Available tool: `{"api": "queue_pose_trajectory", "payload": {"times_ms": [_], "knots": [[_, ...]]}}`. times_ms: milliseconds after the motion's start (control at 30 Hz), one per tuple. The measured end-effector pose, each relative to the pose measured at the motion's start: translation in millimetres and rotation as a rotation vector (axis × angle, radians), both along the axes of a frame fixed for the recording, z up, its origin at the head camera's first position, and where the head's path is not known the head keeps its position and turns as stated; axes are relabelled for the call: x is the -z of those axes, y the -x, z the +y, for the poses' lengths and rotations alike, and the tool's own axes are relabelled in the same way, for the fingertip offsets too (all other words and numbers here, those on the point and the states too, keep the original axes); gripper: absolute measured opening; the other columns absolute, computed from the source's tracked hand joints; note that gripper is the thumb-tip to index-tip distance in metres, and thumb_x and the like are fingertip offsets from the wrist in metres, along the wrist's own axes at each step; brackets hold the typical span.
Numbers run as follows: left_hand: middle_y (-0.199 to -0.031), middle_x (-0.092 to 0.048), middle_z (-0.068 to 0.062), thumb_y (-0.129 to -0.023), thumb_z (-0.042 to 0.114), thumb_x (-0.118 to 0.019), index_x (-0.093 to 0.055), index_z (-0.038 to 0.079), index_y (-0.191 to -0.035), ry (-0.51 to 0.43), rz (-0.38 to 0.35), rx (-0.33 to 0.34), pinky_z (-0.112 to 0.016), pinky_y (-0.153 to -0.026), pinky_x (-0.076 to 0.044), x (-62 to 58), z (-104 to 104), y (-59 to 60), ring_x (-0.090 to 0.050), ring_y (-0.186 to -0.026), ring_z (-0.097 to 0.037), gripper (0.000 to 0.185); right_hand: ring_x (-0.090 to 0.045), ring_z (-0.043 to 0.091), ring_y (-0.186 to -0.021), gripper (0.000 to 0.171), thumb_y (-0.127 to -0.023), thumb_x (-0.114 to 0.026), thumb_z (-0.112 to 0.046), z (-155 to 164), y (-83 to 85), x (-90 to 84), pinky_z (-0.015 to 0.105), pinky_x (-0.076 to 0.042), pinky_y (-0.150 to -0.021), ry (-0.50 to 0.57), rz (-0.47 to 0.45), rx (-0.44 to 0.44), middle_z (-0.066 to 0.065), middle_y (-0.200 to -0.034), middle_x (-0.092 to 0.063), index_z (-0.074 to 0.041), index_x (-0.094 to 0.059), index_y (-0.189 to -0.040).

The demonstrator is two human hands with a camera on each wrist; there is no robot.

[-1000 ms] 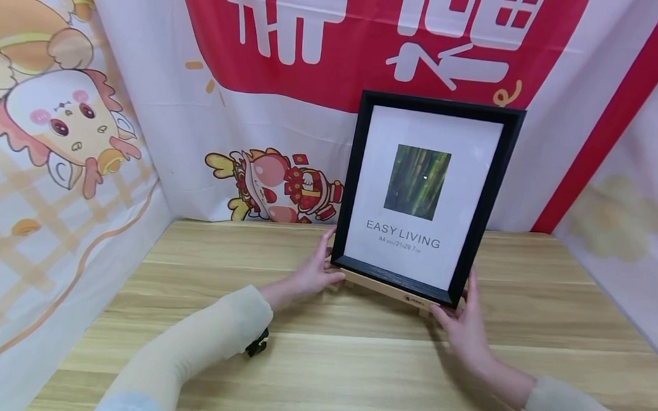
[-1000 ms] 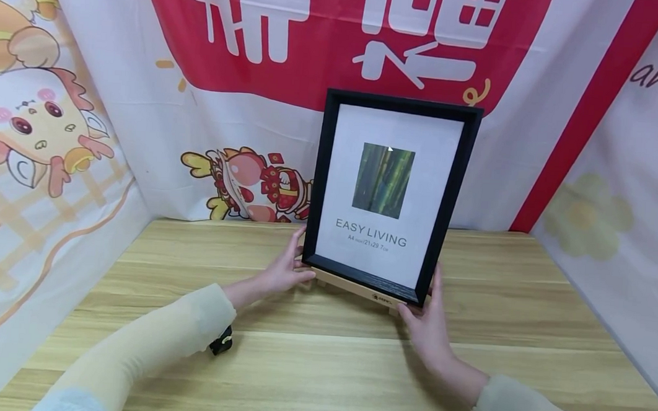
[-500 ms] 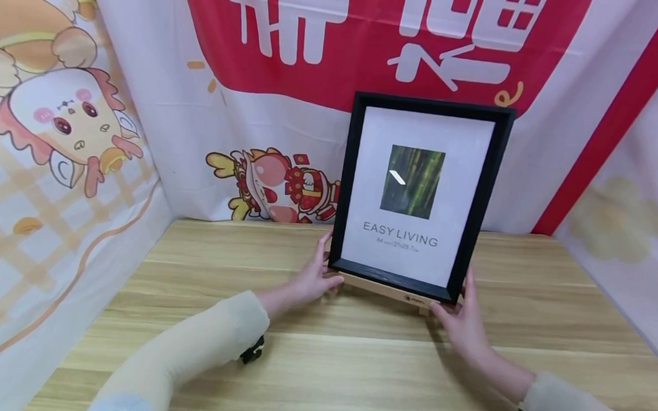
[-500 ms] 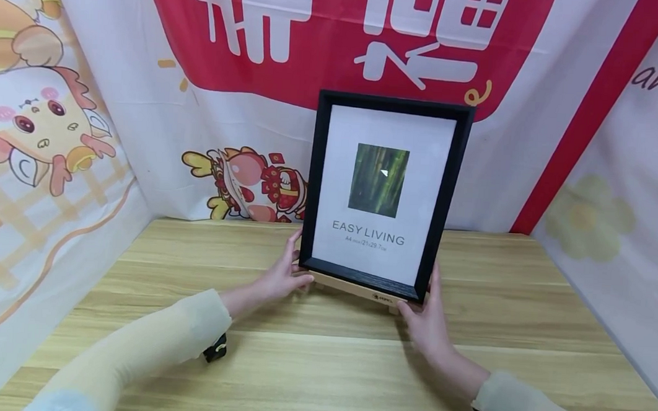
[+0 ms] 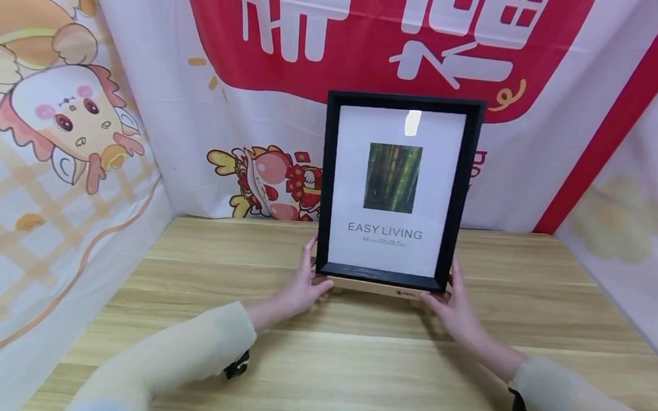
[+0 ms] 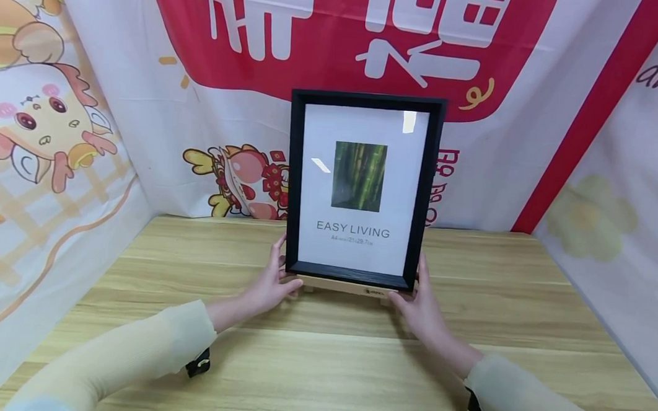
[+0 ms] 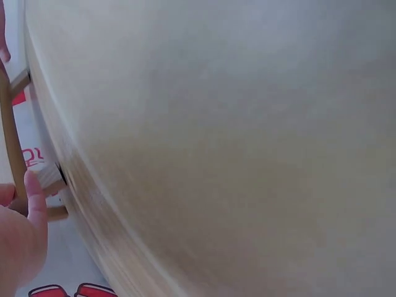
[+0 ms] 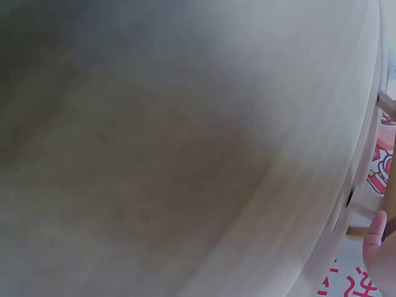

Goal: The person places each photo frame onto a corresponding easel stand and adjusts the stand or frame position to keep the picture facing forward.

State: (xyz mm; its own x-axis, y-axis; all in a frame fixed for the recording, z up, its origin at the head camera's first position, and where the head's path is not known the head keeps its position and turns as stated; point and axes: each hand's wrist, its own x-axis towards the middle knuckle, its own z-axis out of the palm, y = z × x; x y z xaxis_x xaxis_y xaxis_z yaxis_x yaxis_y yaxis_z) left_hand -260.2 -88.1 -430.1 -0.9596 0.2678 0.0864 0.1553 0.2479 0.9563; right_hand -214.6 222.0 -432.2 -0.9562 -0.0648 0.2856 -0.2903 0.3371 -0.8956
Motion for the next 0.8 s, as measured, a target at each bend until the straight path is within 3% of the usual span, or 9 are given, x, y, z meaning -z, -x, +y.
{"api": "queue_pose_trajectory", "payload": {"times_ms": [233, 533, 800], "knots": [[-0.145, -0.034, -0.027, -0.087, -0.011, -0.063, 0.004, 0.041, -0.153, -0.018, 0.01, -0.059, -0.035, -0.067, -0.059, 0.8, -9.2, -12.8, -0.055, -0.114, -0.042, 0.108, -0.053, 0.052, -0.109, 0.108, -0.084, -0.065, 0.015, -6.8, 11.0, -1.7, 0.021, -0.052, -0.083, 0.013, -0.022, -0.051, 0.037, -0.145, -0.025, -0.021, 0.008, -0.156], [-0.142, -0.039, -0.022, -0.087, -0.007, -0.065, 0.005, 0.042, -0.153, 0.01, 0.03, -0.1, -0.037, -0.064, -0.058, 1.7, -17.4, -21.5, -0.064, -0.093, -0.032, 0.108, -0.051, 0.055, -0.112, 0.109, -0.083, -0.066, 0.014, -14.5, 16.2, -3.3, 0.027, -0.053, -0.086, 0.024, -0.044, -0.079, 0.037, -0.149, -0.019, -0.017, 0.009, -0.156], [-0.145, -0.036, -0.026, -0.088, -0.006, -0.065, 0.008, 0.046, -0.151, 0.025, 0.039, -0.089, -0.037, -0.064, -0.058, -0.8, -21.5, -24.0, -0.065, -0.081, -0.032, 0.11, -0.054, 0.055, -0.109, 0.113, -0.081, -0.066, 0.017, -17.8, 16.2, -0.7, 0.029, -0.054, -0.084, 0.043, -0.054, -0.077, 0.037, -0.144, -0.027, -0.026, 0.007, -0.156]]}}
